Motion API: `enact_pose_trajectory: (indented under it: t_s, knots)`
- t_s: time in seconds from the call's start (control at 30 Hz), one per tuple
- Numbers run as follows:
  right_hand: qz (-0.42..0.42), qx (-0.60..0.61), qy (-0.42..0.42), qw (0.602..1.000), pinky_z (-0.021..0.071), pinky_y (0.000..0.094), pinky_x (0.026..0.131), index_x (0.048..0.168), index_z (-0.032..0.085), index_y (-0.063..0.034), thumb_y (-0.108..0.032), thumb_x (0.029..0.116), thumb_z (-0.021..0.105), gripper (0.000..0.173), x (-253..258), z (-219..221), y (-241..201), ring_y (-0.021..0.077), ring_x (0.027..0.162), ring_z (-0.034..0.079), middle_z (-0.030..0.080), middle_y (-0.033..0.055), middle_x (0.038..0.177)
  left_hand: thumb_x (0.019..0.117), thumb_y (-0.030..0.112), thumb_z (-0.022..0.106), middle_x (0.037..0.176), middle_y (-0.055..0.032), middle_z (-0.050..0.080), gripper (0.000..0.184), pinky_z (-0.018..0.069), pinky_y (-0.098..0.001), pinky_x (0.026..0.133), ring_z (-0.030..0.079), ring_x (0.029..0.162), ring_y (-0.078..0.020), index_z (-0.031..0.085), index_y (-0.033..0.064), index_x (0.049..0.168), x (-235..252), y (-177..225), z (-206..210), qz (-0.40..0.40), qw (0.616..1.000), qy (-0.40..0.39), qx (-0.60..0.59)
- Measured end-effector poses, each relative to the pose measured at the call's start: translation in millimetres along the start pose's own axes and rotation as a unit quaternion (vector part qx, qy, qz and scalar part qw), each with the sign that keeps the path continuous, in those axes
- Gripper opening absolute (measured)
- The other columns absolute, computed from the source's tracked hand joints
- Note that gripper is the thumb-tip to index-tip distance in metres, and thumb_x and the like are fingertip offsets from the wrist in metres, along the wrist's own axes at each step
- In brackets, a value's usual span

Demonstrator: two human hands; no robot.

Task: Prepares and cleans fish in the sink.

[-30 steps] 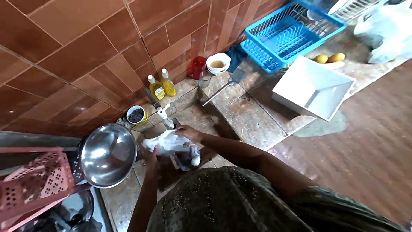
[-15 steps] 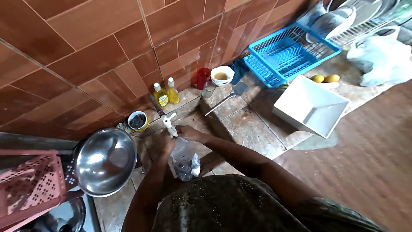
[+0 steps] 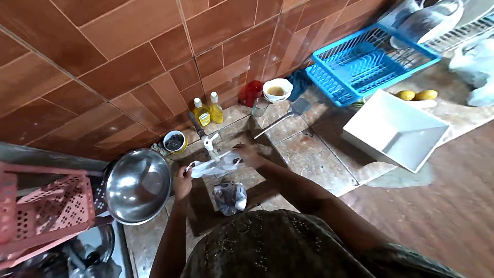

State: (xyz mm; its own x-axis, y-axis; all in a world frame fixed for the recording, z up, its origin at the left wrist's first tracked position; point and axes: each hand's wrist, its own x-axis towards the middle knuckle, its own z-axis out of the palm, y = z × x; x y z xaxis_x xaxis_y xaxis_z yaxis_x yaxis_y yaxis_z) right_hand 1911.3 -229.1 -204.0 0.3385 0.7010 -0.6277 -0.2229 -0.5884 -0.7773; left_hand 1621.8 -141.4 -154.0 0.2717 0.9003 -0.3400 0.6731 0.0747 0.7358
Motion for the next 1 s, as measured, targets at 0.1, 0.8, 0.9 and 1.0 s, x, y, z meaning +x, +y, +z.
enact_pose_trajectory:
  t_s: [0.1, 0.8, 0.9, 1.0]
  knots:
    - [0.057, 0.161, -0.060, 0.983, 0.0572, 0.0437, 0.076, 0.135, 0.055, -0.0058, -0.013, 0.1026, 0.057, 0.034, -8.5, 43.2, -12.0, 0.0261, 0.093, 0.065, 0.062, 0.0164, 0.118, 0.0983, 0.018, 0.068, 0.121, -0.0234, 0.066, 0.030, 0.0545, -0.0425, 0.097, 0.066, 0.108, -0.0269, 0.068, -0.0063, 0.116, -16.7, -16.6, 4.7, 0.009, 0.994, 0.049, -0.096]
    - [-0.138, -0.066, 0.024, 0.988, 0.0483, 0.0325, 0.055, 0.120, 0.067, -0.0088, -0.026, 0.1030, 0.062, 0.025, -35.8, -5.5, -49.5, 0.0153, 0.064, 0.056, 0.066, 0.0109, 0.097, 0.0935, 0.000, 0.061, 0.169, -0.0057, 0.025, 0.087, 0.0623, -0.0340, 0.081, 0.071, 0.096, -0.0144, 0.014, 0.0158, 0.165, -41.8, 30.6, -16.3, 0.149, 0.967, -0.127, -0.162]
    - [-0.109, -0.022, -0.011, 0.994, 0.0541, 0.0343, 0.064, 0.124, 0.064, -0.0050, -0.018, 0.1026, 0.060, 0.025, -36.3, 15.9, -48.1, 0.0162, 0.071, 0.061, 0.066, 0.0117, 0.099, 0.0935, 0.016, 0.070, 0.159, -0.0164, 0.040, 0.085, 0.0624, -0.0392, 0.083, 0.069, 0.106, -0.0211, 0.020, 0.0084, 0.163, -34.6, 25.5, 4.0, 0.161, 0.978, -0.015, -0.133]
    - [-0.057, 0.055, -0.084, 0.993, 0.0564, 0.0393, 0.079, 0.128, 0.059, -0.0010, -0.011, 0.1035, 0.053, 0.027, -25.3, 52.8, -35.2, 0.0200, 0.089, 0.065, 0.066, 0.0137, 0.109, 0.0825, 0.031, 0.085, 0.145, -0.0222, 0.051, 0.109, 0.0576, -0.0397, 0.096, 0.063, 0.120, -0.0246, 0.016, 0.0010, 0.161, -24.8, 26.5, 46.4, 0.172, 0.981, -0.056, -0.074]
